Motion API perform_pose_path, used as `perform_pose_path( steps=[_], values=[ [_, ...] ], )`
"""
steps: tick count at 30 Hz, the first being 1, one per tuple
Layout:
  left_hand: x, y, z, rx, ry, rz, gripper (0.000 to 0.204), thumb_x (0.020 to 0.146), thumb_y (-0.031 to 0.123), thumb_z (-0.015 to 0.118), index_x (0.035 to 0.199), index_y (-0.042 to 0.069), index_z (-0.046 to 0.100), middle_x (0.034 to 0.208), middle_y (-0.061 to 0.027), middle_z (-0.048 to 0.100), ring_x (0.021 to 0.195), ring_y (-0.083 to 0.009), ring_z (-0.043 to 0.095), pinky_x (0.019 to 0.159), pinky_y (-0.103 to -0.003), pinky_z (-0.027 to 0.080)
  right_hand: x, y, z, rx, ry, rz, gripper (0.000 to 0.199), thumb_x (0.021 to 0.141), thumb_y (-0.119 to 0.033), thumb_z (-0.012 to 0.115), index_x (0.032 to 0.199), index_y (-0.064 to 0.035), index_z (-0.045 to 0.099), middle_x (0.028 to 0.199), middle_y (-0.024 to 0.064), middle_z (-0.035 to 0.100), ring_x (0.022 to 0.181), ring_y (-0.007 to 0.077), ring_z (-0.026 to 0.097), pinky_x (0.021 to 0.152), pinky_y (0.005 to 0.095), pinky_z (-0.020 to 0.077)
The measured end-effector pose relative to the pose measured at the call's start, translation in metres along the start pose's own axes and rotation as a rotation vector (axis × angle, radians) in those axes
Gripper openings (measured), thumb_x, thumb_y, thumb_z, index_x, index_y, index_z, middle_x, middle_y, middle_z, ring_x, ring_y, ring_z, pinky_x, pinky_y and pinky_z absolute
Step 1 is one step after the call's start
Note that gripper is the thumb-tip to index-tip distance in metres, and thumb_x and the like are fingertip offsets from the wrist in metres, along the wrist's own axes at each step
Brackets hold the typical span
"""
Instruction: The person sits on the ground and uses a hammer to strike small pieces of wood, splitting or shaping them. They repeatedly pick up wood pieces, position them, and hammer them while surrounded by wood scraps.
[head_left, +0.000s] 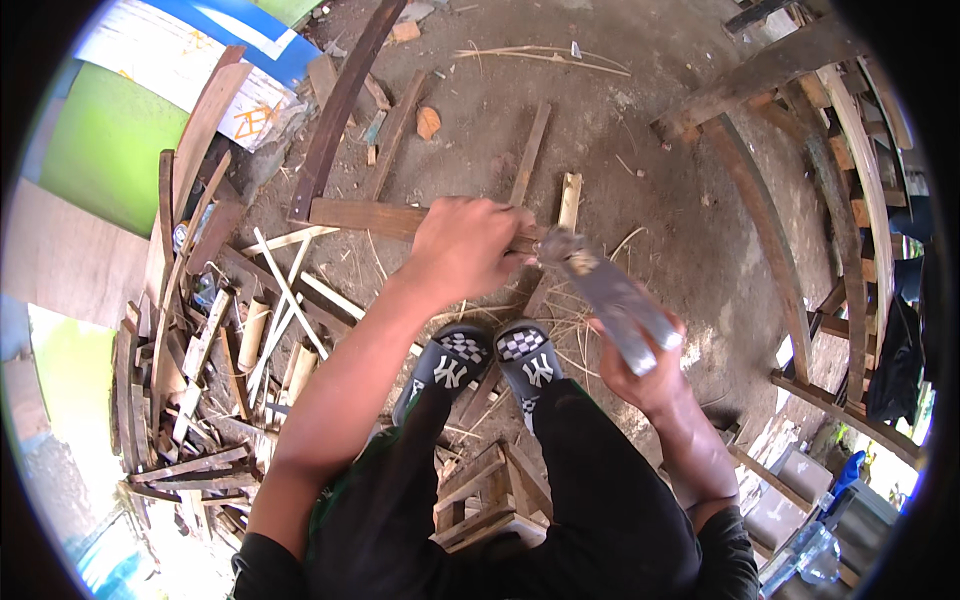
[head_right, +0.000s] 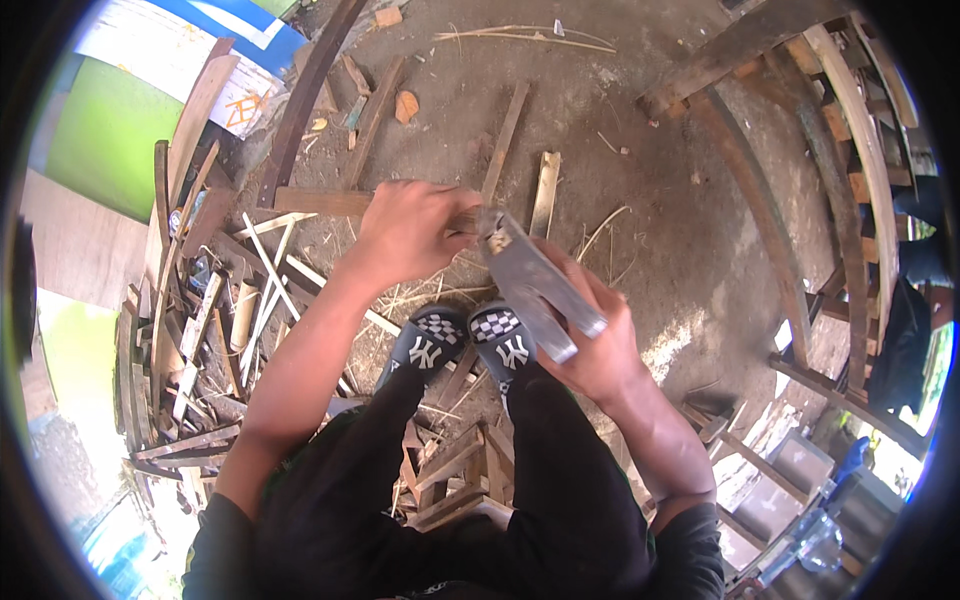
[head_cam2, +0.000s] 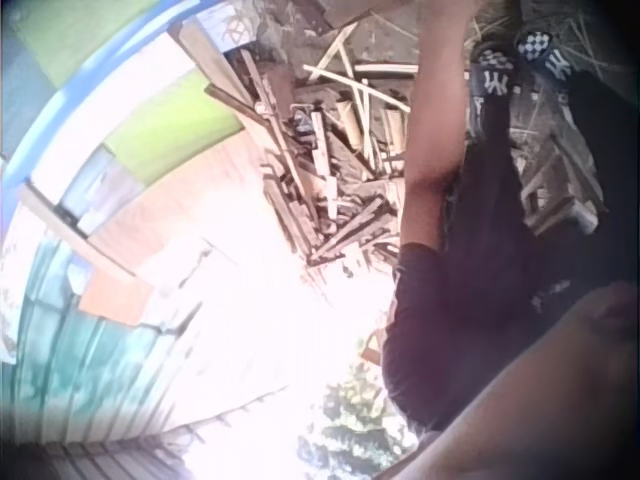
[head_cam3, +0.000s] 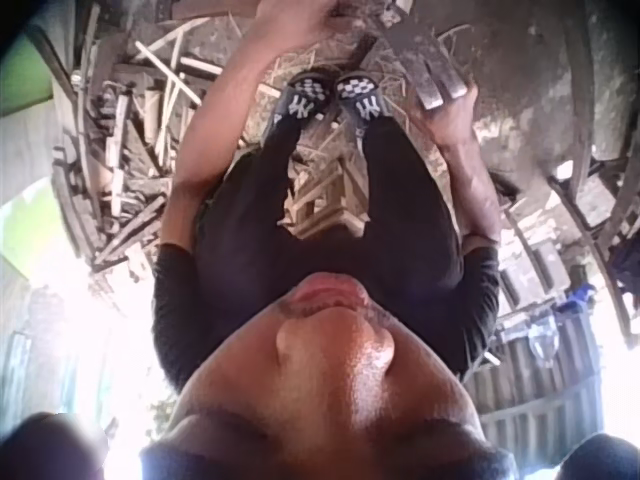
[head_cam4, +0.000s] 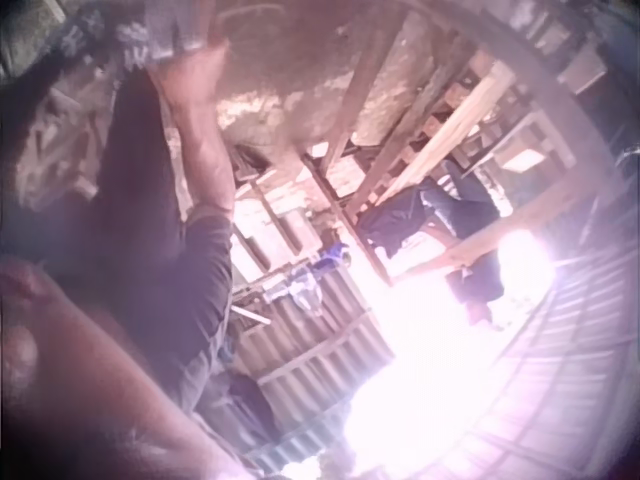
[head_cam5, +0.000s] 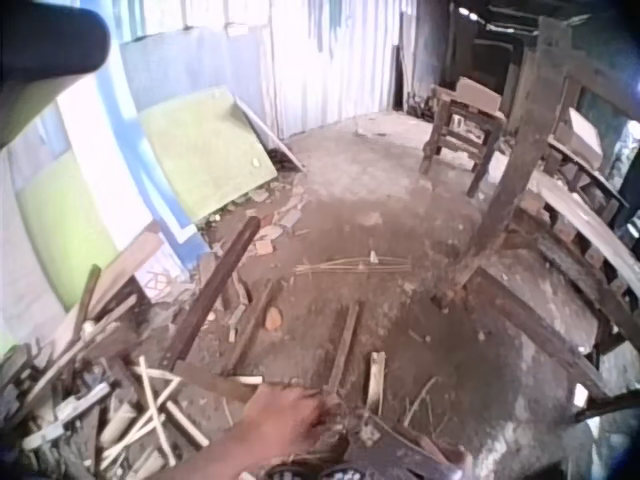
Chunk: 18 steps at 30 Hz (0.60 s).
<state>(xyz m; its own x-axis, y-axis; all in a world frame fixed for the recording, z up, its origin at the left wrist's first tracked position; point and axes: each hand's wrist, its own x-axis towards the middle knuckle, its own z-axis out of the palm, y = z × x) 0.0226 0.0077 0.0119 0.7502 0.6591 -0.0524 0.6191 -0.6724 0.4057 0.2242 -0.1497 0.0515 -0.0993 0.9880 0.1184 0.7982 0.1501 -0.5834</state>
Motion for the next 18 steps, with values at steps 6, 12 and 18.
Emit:
perform_pose_path(
  steps=[6, 12, 18],
  values=[
    [-0.002, -0.001, 0.003, -0.037, 0.018, 0.061, 0.031, 0.081, 0.023, 0.08, 0.111, 0.019, 0.075, 0.09, -0.0038, 0.077, 0.089, -0.0269, 0.074, 0.076, -0.043, 0.058, -0.005, -0.011, 0.005, 0.06, 0.007, 0.104, 0.053, 0.079, -0.004, 0.074, 0.131, -0.0074, 0.063, 0.124, 0.0156, 0.07, 0.097, 0.0348, 0.075, 0.082, 0.0402, 0.0631],
    [-0.001, 0.003, -0.005, -0.007, -0.047, -0.022, 0.031, 0.081, 0.024, 0.081, 0.111, 0.019, 0.075, 0.089, -0.0028, 0.076, 0.089, -0.0267, 0.074, 0.077, -0.044, 0.058, 0.001, 0.007, 0.007, 0.228, 0.284, -0.094, 0.038, 0.077, 0.004, 0.067, 0.115, 0.0029, 0.068, 0.116, 0.0223, 0.071, 0.096, 0.038, 0.075, 0.083, 0.0373, 0.0624],
    [-0.005, 0.005, -0.001, -0.024, -0.044, 0.012, 0.035, 0.081, 0.029, 0.083, 0.112, 0.016, 0.075, 0.091, -0.0047, 0.077, 0.09, -0.0268, 0.074, 0.078, -0.043, 0.058, 0.003, -0.011, -0.004, 0.189, -0.1, 0.267, 0.029, 0.08, 0.005, 0.063, 0.107, 0.0004, 0.074, 0.111, 0.0209, 0.074, 0.094, 0.0392, 0.076, 0.077, 0.0395, 0.0636]
  ],
)
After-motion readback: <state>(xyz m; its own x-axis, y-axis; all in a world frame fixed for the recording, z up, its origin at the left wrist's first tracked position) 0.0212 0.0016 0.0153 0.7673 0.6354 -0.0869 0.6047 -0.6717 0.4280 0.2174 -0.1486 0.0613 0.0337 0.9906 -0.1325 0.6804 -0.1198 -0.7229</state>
